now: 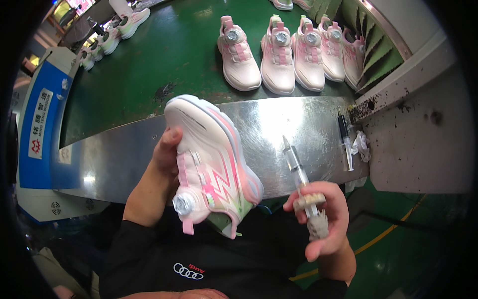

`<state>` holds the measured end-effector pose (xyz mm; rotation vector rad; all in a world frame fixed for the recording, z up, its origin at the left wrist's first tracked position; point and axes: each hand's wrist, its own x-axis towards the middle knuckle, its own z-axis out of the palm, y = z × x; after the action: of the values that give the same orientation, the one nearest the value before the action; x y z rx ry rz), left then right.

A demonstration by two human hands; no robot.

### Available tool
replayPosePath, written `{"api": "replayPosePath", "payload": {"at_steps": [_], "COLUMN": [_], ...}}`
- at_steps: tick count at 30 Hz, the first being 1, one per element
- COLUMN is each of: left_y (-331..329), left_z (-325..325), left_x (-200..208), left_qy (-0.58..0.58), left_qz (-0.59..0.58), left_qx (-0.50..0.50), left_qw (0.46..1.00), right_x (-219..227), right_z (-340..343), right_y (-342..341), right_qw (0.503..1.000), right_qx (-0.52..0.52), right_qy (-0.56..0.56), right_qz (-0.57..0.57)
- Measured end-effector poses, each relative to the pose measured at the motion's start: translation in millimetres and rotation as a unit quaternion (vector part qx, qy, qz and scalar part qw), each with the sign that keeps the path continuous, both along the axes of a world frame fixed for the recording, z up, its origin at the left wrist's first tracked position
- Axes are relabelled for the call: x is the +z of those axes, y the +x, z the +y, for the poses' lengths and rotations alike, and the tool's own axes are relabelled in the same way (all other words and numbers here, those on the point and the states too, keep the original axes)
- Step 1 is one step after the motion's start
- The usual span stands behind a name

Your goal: The person takes shoes from a conveyor belt, applies adhesive along the seams using a syringe, and places them back onto the conveyor belt.

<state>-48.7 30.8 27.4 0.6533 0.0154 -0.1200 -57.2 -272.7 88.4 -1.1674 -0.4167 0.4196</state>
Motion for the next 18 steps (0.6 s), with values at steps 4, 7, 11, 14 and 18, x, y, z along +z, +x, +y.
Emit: {"api": "replayPosePath", "payload": {"at_steps": [4, 7, 11, 14, 18], "left_y": [-11, -18, -20, -21, -26], "left_z": [2, -2, 2, 1, -3], "left_x": [14, 14, 9, 10, 16], "left_qy": [0.057, 0.025, 0.072, 0.092, 0.1], "left_qz": [-0.039, -0.062, -0.144, -0.167, -0.151], "left_qx": [-0.034, -0.017, -0.04, -0.04, -0.038], "left_qw": [0.997, 0.998, 0.986, 0.981, 0.983], "right_x": [12, 26, 38, 45, 45], "right_z": [9, 22, 40, 48, 54], "right_y": [-3, -4, 1, 0, 1], "right_qw": [0.993, 0.982, 0.967, 0.965, 0.97], "right_qx": [0.053, 0.094, 0.146, 0.167, 0.166], "right_qy": [0.087, 0.136, 0.186, 0.188, 0.17], "right_qz": [-0.054, -0.09, -0.09, -0.068, -0.053]}}
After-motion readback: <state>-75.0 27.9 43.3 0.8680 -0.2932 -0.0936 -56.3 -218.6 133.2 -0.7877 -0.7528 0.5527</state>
